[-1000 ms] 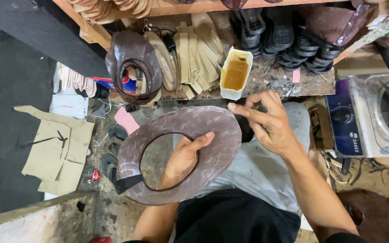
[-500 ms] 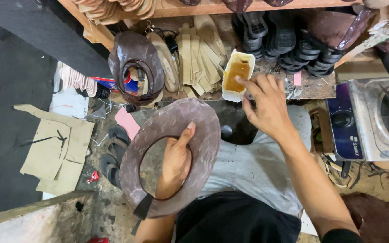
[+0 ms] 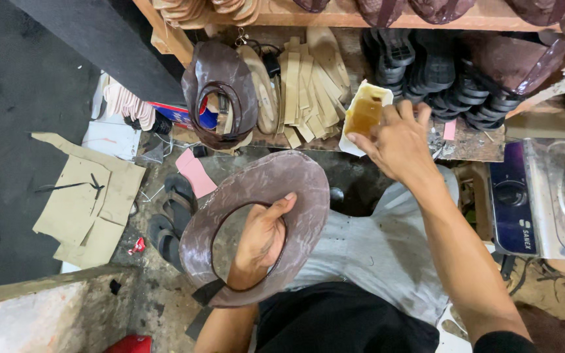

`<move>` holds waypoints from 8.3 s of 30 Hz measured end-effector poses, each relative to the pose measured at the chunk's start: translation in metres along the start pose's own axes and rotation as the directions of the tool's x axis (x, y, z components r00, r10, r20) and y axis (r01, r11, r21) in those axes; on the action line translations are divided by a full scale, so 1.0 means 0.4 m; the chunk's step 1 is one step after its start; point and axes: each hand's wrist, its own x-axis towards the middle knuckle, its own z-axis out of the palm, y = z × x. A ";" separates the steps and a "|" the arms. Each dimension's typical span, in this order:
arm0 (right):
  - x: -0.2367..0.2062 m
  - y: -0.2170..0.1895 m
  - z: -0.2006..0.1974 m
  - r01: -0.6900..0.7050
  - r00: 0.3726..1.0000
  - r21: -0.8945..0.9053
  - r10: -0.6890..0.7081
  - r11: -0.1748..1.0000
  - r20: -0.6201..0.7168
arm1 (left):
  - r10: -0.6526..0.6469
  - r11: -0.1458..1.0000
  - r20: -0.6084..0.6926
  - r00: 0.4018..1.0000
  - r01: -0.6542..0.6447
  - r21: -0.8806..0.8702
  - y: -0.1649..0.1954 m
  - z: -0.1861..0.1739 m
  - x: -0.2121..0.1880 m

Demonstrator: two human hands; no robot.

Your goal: The person sits on the floor of a sandal workshop and applies yellow adhesive from a container to the edges of sandal upper straps, pressing and folding the strap edges by hand. They place completed uppers on a wooden shelf rack and pick up the next upper to repeat the gluing.

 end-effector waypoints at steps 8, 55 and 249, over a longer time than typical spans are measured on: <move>-0.142 -0.071 -0.085 0.033 0.995 0.979 0.088 0.201 -0.051 | -0.115 0.993 0.110 0.987 0.117 -0.014 -0.039 0.067 0.012; -0.206 -0.206 -0.053 -0.164 0.957 0.985 0.249 0.049 0.147 | 0.203 0.974 -0.009 0.979 -0.201 0.108 -0.085 0.093 0.034; 0.089 0.260 0.096 -0.337 0.540 0.586 0.661 0.737 -0.522 | 0.457 0.266 0.016 0.889 -0.154 0.952 -0.361 -0.251 0.164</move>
